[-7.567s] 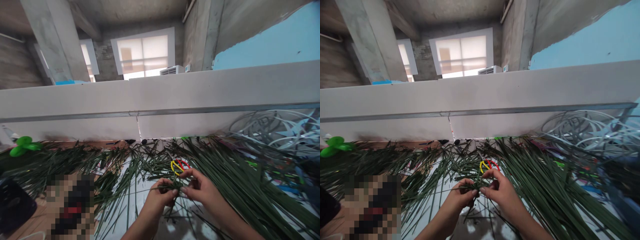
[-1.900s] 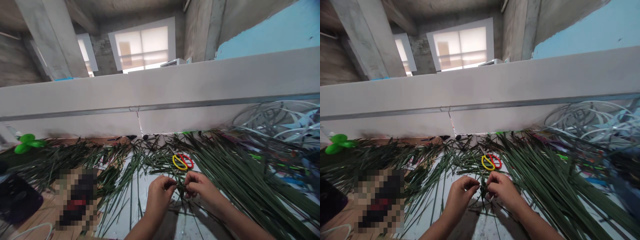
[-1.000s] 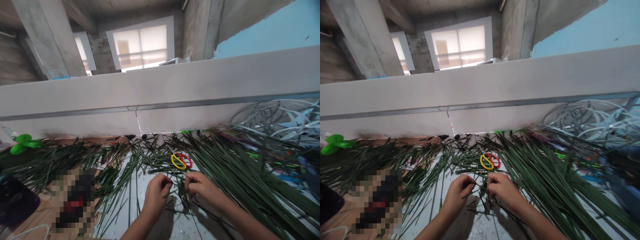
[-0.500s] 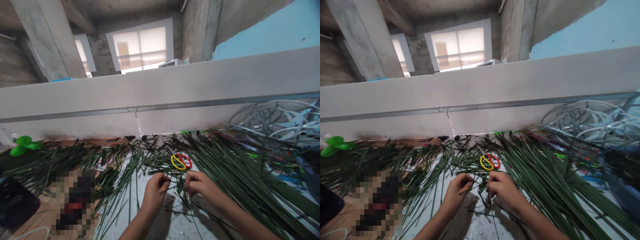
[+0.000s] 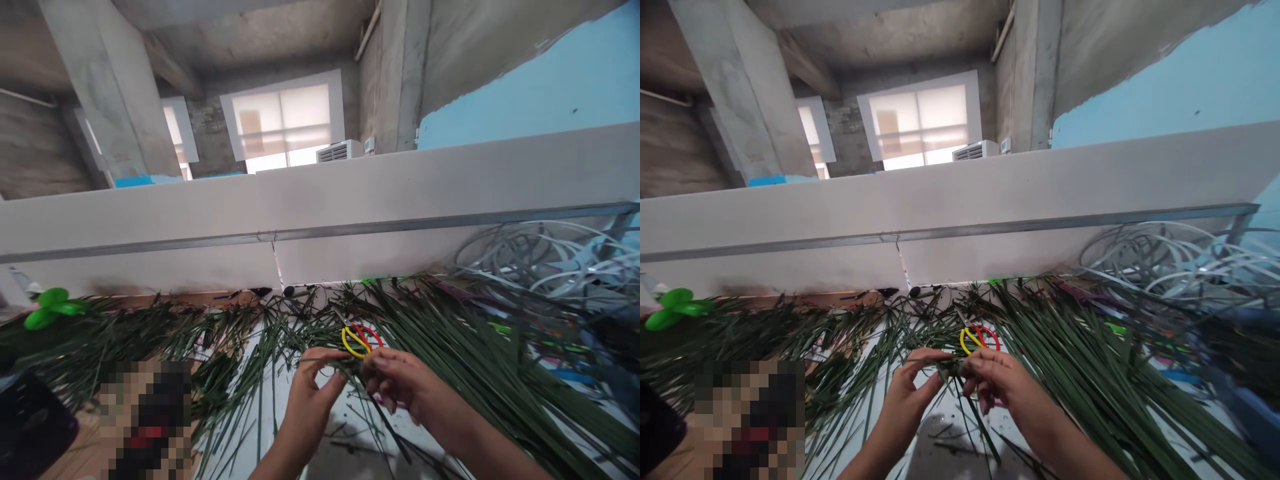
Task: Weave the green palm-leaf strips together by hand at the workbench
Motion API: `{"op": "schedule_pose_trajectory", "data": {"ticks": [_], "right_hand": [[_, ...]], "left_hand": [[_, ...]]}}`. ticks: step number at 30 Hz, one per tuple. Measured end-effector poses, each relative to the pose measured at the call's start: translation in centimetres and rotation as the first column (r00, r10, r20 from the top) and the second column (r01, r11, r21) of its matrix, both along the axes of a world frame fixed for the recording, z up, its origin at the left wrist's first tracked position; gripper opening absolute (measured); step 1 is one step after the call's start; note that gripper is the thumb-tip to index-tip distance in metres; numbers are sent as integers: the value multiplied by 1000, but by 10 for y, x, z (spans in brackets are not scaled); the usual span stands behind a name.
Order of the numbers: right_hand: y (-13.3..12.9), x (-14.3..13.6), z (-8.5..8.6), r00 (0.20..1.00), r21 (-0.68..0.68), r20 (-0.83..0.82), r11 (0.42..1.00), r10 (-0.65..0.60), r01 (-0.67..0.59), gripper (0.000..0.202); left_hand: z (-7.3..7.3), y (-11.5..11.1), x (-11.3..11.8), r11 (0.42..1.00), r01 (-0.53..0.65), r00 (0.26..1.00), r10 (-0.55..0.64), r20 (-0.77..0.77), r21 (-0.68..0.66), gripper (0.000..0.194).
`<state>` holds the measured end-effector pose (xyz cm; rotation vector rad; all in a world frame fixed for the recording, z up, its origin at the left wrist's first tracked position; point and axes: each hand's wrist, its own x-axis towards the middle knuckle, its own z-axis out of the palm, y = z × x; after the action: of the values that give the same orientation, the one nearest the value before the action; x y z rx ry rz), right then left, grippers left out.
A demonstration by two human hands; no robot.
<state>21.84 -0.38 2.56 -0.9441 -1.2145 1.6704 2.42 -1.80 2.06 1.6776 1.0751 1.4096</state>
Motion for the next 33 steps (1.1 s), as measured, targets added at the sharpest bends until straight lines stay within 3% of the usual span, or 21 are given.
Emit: {"op": "schedule_pose_trajectory", "data": {"ticks": [2,4,8,14,18,21,24,33], "right_hand": [[-6,3,10,999,30,-24,999,-44,45,40],[-11,5,16,994,92,-10,990,-107,108,41],[-17,3,17,986,228,34,962,-165,153,38],[-18,-7,9,994,287,57,955,-93,73,27],[-17,-6,9,996,284,39,957,-75,61,15],[-19,-4,12,991,374,93,926,-95,53,16],[-20,-4,12,978,445,167,895,-128,41,14],[-18,-8,4,991,344,106,938,-79,38,28]], "left_hand": [[11,-3,-1,980,80,981,-46,187,-182,27],[20,-6,-2,942,187,942,-92,323,-278,34],[25,-7,-3,911,277,910,-147,387,-306,38],[23,-10,3,861,404,877,-267,400,-310,40],[13,-5,0,855,382,888,-235,396,-350,41],[3,2,-4,858,327,900,-155,408,-396,39],[-4,4,-5,845,342,895,-160,417,-410,34],[15,-11,2,842,344,917,-207,340,-416,25]]}}
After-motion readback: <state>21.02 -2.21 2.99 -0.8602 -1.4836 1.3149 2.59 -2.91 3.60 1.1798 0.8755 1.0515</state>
